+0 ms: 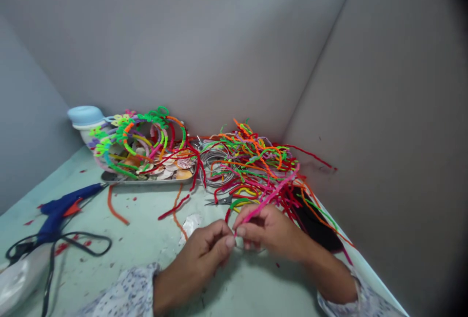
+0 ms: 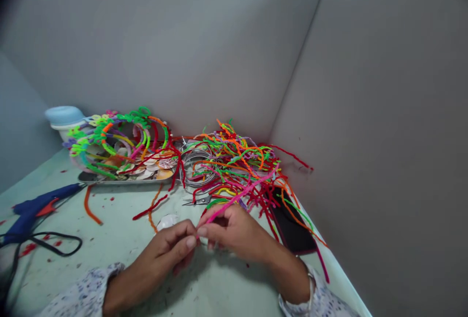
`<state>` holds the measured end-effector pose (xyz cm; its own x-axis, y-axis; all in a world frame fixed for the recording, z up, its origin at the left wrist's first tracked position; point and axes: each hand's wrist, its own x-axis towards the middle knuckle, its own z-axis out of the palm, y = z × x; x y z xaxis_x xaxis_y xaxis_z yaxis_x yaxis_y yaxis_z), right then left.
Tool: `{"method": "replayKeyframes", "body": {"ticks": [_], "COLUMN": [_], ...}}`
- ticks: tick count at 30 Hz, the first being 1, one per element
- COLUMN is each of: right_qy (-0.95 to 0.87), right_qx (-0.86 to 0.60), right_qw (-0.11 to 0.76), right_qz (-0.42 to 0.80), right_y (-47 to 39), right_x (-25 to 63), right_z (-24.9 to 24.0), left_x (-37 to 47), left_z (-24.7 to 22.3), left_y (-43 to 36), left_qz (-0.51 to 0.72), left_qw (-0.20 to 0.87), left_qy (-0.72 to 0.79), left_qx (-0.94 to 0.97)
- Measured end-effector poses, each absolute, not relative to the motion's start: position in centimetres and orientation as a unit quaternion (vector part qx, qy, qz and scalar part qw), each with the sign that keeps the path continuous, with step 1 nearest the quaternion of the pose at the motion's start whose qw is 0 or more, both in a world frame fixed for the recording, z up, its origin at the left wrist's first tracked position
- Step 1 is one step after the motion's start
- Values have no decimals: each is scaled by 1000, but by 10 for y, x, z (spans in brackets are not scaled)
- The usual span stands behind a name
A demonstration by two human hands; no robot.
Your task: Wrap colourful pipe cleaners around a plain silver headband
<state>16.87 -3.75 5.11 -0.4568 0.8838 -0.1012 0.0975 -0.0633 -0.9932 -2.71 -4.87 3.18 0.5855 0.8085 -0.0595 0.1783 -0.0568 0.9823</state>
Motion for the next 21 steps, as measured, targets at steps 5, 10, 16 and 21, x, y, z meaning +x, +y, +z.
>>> {"method": "replayKeyframes", "body": {"ticks": [5, 10, 16, 21], "right_qy": [-598, -568, -598, -630], "right_qx": [-511, -562, -569, -539], "right_qw": [472, 526, 513, 520], "right_qz": [399, 291, 234, 205], "right_y": [-16, 1, -3, -5], "right_x": [190, 203, 195, 190], "right_z": [53, 24, 0, -2], "left_x": [-13, 20, 35, 31], "left_z": [38, 20, 7, 8], "left_y": [-7, 21, 23, 25], "left_qz": [329, 280, 200, 184], "left_qw": [387, 245, 168, 189], "left_qy": [441, 470, 497, 486], "left_qx": [740, 800, 828, 833]}}
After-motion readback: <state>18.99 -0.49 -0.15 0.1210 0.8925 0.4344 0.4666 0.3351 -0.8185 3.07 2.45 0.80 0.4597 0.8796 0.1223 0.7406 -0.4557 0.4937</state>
